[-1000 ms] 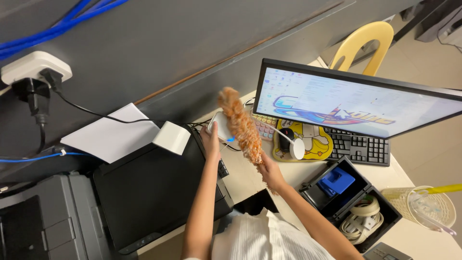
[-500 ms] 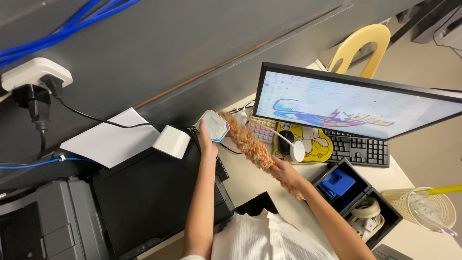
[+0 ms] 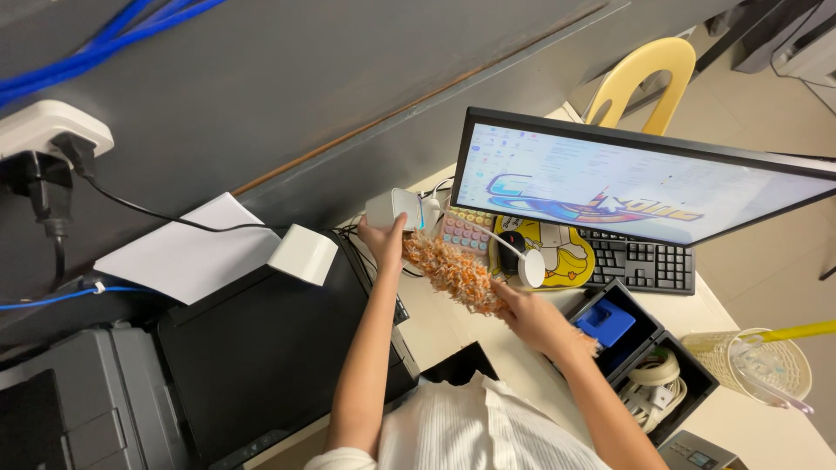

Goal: The person uses a fluffy duster to clean a desk and the area underneath it. They move a spray can and a water bottle aside to reach the space below the desk. The person then dusts a computer monitor, a desk lamp, a keyboard, and a mouse. Finally, they wipe a mousepad and place it on a printer.

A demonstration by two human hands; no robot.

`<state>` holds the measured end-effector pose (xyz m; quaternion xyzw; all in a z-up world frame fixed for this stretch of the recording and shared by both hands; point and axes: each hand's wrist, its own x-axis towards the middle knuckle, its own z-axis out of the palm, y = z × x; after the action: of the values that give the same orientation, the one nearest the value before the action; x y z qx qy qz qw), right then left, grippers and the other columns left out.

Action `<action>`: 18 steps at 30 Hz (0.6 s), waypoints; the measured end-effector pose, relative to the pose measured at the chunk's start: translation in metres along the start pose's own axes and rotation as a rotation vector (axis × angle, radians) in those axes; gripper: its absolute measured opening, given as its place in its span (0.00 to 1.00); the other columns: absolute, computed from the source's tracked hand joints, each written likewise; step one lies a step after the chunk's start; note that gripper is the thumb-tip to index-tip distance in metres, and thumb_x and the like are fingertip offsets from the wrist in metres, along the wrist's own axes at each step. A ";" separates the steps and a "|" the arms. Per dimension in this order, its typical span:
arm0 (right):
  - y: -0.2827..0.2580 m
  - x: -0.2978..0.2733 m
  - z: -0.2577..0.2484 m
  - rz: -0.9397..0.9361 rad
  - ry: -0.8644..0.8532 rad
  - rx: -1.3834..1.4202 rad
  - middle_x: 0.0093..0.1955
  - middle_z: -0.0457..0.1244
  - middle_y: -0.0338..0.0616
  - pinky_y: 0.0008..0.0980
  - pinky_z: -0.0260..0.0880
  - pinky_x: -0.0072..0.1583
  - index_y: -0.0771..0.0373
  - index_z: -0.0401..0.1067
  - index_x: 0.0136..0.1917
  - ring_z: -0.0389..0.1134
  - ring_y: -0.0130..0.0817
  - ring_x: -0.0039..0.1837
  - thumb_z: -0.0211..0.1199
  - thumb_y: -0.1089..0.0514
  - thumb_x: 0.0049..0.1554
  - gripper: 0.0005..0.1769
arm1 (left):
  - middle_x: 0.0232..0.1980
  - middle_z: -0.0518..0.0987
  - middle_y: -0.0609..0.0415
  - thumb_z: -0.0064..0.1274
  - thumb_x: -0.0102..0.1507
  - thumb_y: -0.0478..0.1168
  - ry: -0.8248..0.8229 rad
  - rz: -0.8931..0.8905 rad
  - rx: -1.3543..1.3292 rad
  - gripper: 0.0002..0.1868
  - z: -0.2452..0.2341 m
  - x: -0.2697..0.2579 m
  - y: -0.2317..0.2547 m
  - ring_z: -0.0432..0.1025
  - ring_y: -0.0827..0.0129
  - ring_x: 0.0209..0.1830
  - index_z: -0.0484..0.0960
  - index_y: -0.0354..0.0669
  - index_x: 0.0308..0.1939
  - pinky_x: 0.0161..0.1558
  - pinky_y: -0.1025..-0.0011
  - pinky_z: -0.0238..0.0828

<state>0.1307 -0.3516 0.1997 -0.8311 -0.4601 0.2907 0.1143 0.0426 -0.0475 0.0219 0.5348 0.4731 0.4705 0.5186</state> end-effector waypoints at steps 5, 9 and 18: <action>0.017 -0.012 -0.015 -0.084 0.157 -0.067 0.51 0.70 0.52 0.51 0.72 0.45 0.50 0.62 0.73 0.73 0.54 0.46 0.62 0.51 0.56 0.32 | 0.64 0.63 0.37 0.73 0.51 0.43 -0.104 0.055 0.154 0.47 -0.016 0.015 0.037 0.62 0.51 0.65 0.62 0.28 0.65 0.65 0.56 0.61; 0.013 -0.018 -0.020 0.033 0.137 -0.151 0.52 0.70 0.47 0.49 0.73 0.47 0.47 0.62 0.74 0.73 0.52 0.47 0.59 0.50 0.59 0.30 | 0.65 0.63 0.35 0.73 0.51 0.43 -0.242 0.251 0.368 0.46 -0.038 0.018 0.070 0.60 0.44 0.66 0.63 0.32 0.66 0.64 0.51 0.61; 0.018 -0.006 -0.012 0.048 0.194 -0.187 0.49 0.70 0.47 0.50 0.72 0.46 0.47 0.62 0.74 0.72 0.53 0.46 0.58 0.51 0.59 0.29 | 0.64 0.63 0.36 0.76 0.41 0.43 -0.557 0.346 0.934 0.53 -0.060 -0.022 0.074 0.56 0.40 0.65 0.63 0.33 0.64 0.65 0.49 0.59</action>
<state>0.1485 -0.3654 0.2033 -0.8730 -0.4520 0.1677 0.0734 -0.0184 -0.0636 0.0966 0.8809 0.3816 0.1307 0.2476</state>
